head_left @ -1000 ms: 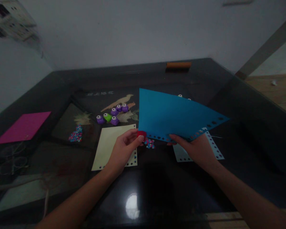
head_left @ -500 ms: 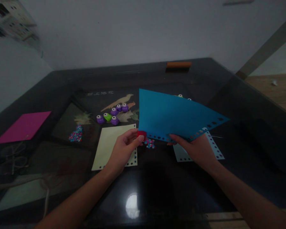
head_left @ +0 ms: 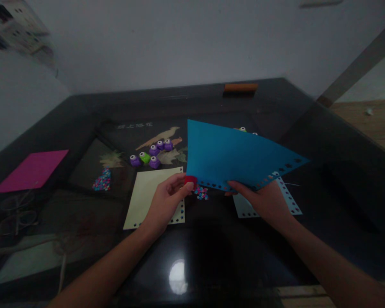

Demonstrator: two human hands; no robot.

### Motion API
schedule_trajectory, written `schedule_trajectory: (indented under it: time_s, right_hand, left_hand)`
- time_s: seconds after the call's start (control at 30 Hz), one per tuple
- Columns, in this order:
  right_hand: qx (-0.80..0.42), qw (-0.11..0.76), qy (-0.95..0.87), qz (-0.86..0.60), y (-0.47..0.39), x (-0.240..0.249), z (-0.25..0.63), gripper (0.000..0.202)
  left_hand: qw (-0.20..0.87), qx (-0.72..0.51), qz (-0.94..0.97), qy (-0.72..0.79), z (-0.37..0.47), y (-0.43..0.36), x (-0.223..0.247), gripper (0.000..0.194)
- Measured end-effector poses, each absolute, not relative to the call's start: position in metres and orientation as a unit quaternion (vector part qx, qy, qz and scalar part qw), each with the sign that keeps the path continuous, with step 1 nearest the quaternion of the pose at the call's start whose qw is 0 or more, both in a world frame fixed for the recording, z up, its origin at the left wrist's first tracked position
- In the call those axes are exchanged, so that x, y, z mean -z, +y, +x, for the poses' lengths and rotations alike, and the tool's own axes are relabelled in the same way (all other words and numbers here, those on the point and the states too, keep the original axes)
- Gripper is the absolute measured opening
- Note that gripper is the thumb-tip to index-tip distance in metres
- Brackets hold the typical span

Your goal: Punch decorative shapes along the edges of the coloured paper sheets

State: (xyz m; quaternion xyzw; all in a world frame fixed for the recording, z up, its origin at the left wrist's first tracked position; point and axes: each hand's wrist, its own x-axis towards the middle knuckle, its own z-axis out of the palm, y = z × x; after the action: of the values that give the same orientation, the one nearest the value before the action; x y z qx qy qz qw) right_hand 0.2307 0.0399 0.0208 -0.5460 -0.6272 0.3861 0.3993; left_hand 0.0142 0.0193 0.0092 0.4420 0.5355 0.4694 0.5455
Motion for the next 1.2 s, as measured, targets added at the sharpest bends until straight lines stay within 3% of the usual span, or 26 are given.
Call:
schedule_trajectory:
  time_s: [0.3,1.0,1.2]
  right_hand:
    - [-0.364,0.386,-0.652,-0.541,0.0414,-0.0216,0.2325,0.015]
    - [-0.38,0.379,-0.638,-0.552,0.0403,-0.0204,0.2317,0.026]
    - [-0.347,0.369,-0.668,-0.545,0.0417,-0.0219,0.2331,0.018]
  left_hand:
    - [0.536,-0.469,0.46,0.53,0.0131,0.0199,-0.0082,0.025]
    - [0.555,-0.482,0.448,0.51,0.0136,0.0207,-0.006,0.025]
    - [0.549,-0.48,0.449,0.516,0.0135,0.0198,-0.0075,0.026]
